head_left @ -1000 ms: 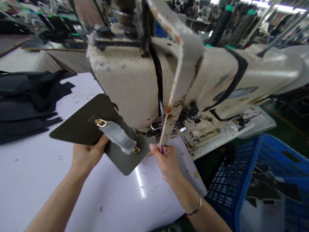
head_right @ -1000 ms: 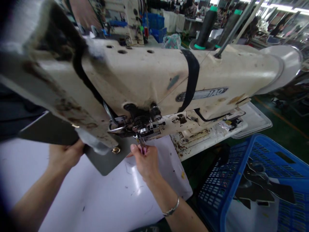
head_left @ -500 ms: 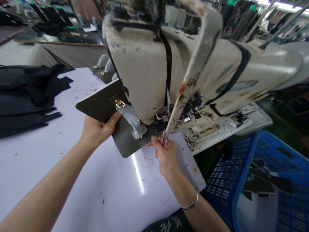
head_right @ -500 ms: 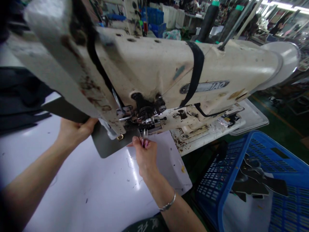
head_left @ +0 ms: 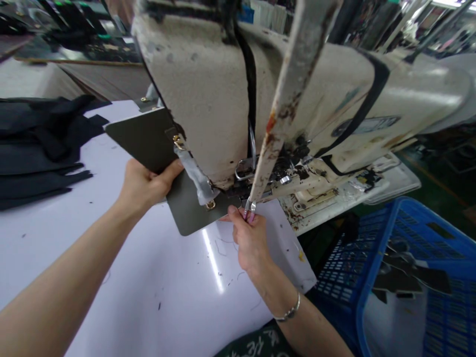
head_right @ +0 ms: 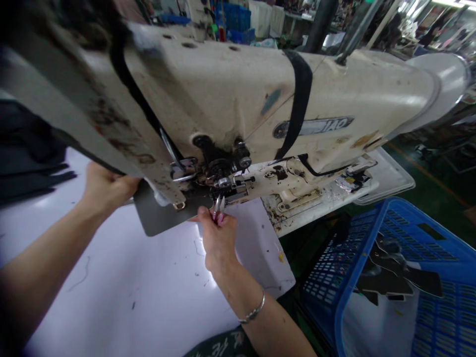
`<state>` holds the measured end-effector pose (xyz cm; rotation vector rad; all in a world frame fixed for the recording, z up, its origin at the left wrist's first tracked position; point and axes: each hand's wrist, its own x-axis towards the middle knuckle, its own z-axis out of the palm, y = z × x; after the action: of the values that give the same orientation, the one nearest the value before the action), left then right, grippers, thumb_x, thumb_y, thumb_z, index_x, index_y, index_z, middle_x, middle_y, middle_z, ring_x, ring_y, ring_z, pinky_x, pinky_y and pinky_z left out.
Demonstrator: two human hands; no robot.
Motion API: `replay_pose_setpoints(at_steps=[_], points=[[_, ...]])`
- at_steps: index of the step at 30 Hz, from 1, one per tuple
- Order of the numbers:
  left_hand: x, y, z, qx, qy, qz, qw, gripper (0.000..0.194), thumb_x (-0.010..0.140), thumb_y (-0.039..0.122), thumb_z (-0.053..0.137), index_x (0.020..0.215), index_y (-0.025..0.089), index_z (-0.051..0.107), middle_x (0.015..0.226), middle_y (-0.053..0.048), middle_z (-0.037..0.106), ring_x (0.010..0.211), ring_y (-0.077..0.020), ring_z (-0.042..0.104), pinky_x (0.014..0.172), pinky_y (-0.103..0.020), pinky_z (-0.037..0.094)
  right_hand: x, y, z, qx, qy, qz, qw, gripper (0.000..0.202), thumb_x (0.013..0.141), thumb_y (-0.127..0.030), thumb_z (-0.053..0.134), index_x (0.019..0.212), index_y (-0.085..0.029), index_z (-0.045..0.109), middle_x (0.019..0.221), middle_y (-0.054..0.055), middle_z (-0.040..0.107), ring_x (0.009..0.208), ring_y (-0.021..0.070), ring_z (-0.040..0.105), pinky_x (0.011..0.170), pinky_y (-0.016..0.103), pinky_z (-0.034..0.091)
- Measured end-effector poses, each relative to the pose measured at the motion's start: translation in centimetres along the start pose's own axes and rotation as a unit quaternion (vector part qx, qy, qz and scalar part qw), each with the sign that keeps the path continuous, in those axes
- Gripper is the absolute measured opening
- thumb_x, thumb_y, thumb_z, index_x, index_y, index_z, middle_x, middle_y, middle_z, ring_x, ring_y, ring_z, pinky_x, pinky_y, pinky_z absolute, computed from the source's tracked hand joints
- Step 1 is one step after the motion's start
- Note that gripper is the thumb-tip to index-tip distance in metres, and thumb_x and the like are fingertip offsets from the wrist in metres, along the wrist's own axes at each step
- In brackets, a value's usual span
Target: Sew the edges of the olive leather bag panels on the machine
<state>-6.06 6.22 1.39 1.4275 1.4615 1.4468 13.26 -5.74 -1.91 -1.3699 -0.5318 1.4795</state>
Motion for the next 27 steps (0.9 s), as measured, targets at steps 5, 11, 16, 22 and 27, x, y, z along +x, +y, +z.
replay_pose_setpoints(at_steps=[5,11,16,22,27], points=[[1.6,-1.1,0.8,-0.020,-0.070,0.010,0.997,0.036,0.064,0.036,0.094,0.081,0.009,0.077,0.087,-0.007,0.076,0.075,-0.0174,0.064,0.075,-0.027,0.057,-0.7,0.0,0.0,0.000,-0.016,-0.015,1.000,0.041,0.083,-0.054,0.075,0.068,-0.016,0.076,0.053,-0.003,0.049,0.048,0.0077,0.026,0.047,0.028,0.018],[1.9,-1.8,1.4,-0.052,-0.118,-0.032,0.991,0.048,0.057,0.049,0.096,0.074,0.011,0.073,0.090,-0.013,0.077,0.086,-0.0257,0.069,0.082,-0.039,0.062,-2.1,0.2,-0.7,-0.029,-0.037,-0.007,0.999,0.042,0.088,-0.057,0.071,0.079,-0.018,0.086,0.048,-0.007,0.028,0.050,0.0096,0.018,0.050,0.030,0.017],[1.8,-2.0,1.8,-0.045,-0.112,-0.019,0.992,0.048,0.058,0.050,0.095,0.077,0.011,0.073,0.088,-0.011,0.077,0.084,-0.0242,0.069,0.083,-0.039,0.063,-1.6,0.4,-1.0,-0.043,-0.031,-0.012,0.999,0.052,0.092,-0.063,0.065,0.079,-0.017,0.087,0.047,-0.006,0.031,0.051,0.0100,0.017,0.050,0.030,0.017],[1.0,-1.4,2.4,-0.086,-0.075,-0.026,0.993,0.058,0.059,0.049,0.092,0.093,0.005,0.076,0.092,-0.016,0.078,0.085,-0.0254,0.069,0.090,-0.046,0.062,-0.6,0.7,-1.2,-0.061,-0.019,-0.046,0.997,0.049,0.092,-0.059,0.066,0.078,-0.017,0.087,0.046,-0.007,0.026,0.049,0.0095,0.019,0.051,0.030,0.019],[0.7,-1.2,2.8,-0.098,-0.022,-0.018,0.995,0.050,0.057,0.045,0.090,0.085,0.006,0.075,0.098,-0.017,0.078,0.083,-0.0237,0.068,0.087,-0.045,0.064,-0.1,0.3,-1.2,-0.068,-0.022,-0.052,0.996,0.047,0.090,-0.059,0.067,0.074,-0.019,0.086,0.045,-0.006,0.028,0.050,0.0104,0.022,0.052,0.030,0.020]])
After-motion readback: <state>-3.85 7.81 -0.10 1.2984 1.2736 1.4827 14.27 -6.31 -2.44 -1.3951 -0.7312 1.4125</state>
